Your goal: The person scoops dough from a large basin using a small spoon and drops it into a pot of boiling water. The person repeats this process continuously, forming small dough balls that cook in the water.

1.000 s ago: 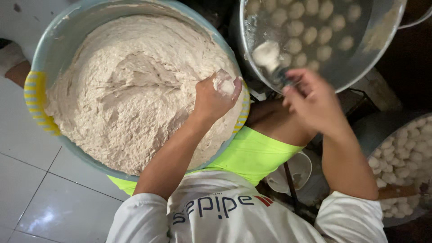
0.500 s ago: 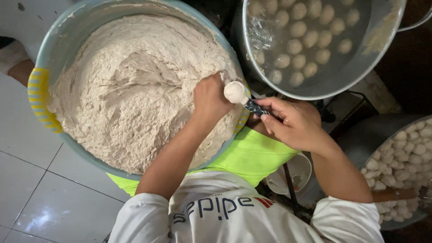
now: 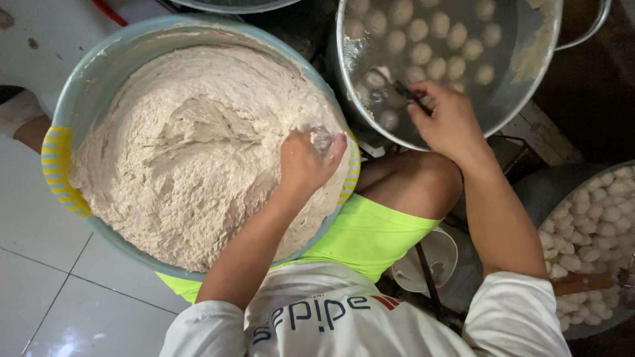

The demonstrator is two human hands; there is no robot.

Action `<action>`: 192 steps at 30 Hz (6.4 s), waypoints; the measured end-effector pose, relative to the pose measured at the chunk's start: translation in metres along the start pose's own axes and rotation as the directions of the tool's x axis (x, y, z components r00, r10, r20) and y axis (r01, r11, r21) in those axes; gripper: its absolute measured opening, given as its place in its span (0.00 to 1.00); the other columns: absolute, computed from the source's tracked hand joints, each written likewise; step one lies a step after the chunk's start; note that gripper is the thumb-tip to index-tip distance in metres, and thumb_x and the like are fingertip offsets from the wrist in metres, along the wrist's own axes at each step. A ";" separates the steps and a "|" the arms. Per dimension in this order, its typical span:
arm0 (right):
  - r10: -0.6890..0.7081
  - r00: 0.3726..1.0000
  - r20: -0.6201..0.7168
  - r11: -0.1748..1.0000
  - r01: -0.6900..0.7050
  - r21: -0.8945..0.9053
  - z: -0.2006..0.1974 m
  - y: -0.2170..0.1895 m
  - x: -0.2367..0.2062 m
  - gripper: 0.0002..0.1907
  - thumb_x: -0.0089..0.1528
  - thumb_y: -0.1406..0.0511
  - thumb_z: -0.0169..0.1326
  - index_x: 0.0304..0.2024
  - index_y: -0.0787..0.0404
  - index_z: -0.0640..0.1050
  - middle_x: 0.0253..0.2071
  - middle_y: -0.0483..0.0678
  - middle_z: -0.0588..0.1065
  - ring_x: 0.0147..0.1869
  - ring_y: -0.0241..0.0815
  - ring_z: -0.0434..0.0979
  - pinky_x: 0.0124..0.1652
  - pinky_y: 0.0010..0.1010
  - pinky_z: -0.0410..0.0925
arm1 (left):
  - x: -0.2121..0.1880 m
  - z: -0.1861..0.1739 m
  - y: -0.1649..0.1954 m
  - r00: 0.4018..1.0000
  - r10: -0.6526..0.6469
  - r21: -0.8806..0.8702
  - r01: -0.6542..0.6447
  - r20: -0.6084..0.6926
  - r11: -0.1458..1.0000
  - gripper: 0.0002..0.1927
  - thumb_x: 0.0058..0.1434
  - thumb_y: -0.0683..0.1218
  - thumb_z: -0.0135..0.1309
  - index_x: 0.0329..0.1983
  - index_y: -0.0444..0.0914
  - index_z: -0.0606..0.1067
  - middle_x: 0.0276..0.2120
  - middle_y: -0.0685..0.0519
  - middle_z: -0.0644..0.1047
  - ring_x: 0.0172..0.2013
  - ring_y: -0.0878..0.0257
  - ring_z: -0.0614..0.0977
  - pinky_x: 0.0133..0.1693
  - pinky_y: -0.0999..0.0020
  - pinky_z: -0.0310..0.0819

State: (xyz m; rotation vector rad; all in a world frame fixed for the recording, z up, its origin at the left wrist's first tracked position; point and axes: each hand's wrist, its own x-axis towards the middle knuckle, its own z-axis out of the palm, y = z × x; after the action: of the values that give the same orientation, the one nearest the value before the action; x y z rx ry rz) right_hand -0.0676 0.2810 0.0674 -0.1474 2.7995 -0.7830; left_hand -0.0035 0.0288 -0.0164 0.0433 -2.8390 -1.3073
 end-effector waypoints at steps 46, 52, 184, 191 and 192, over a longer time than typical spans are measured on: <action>0.000 0.958 0.286 0.929 -0.106 0.356 0.004 -0.058 -0.080 0.24 0.66 0.70 0.53 0.65 0.62 0.72 0.34 0.43 0.75 0.33 0.30 0.72 0.33 0.24 0.68 | -0.009 0.007 0.002 0.996 0.019 -0.380 -0.049 -0.083 0.924 0.15 0.50 0.46 0.70 0.35 0.38 0.75 0.26 0.47 0.80 0.28 0.50 0.85 0.32 0.60 0.79; -0.147 0.945 0.291 0.901 0.007 0.433 0.016 -0.068 -0.086 0.21 0.68 0.69 0.51 0.64 0.64 0.71 0.34 0.42 0.72 0.33 0.29 0.68 0.33 0.22 0.64 | -0.008 0.010 -0.002 0.999 0.015 -0.159 -0.009 0.036 0.987 0.17 0.45 0.47 0.72 0.32 0.38 0.77 0.26 0.44 0.80 0.29 0.45 0.84 0.34 0.55 0.79; 0.113 0.958 0.264 0.947 -0.185 0.264 -0.010 0.002 -0.037 0.25 0.69 0.68 0.50 0.69 0.63 0.69 0.45 0.46 0.79 0.38 0.28 0.75 0.35 0.22 0.69 | -0.020 0.007 0.009 0.995 -0.101 -0.002 0.101 -0.012 0.995 0.30 0.51 0.60 0.69 0.40 0.28 0.78 0.30 0.33 0.79 0.30 0.37 0.82 0.33 0.49 0.78; 0.177 0.927 0.332 0.772 -0.340 0.538 -0.013 0.003 -0.052 0.23 0.70 0.69 0.49 0.68 0.63 0.68 0.44 0.45 0.78 0.32 0.29 0.73 0.31 0.23 0.68 | -0.021 0.012 0.007 0.994 -0.072 -0.255 0.048 -0.083 0.966 0.12 0.58 0.50 0.67 0.32 0.38 0.78 0.26 0.45 0.81 0.29 0.45 0.84 0.33 0.55 0.79; 0.152 0.911 0.384 0.719 -0.369 0.589 -0.013 -0.002 -0.059 0.23 0.69 0.69 0.49 0.67 0.63 0.68 0.44 0.44 0.79 0.31 0.29 0.73 0.31 0.22 0.68 | -0.021 0.013 0.008 0.993 -0.087 -0.259 0.064 -0.078 0.964 0.13 0.58 0.49 0.68 0.31 0.38 0.77 0.24 0.46 0.80 0.27 0.46 0.83 0.32 0.55 0.78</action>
State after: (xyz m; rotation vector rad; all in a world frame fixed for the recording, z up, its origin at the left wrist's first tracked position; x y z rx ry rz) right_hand -0.0137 0.2951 0.0900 0.2328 2.0330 -1.4551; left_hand 0.0167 0.0443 -0.0191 0.2029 -2.5962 -1.6320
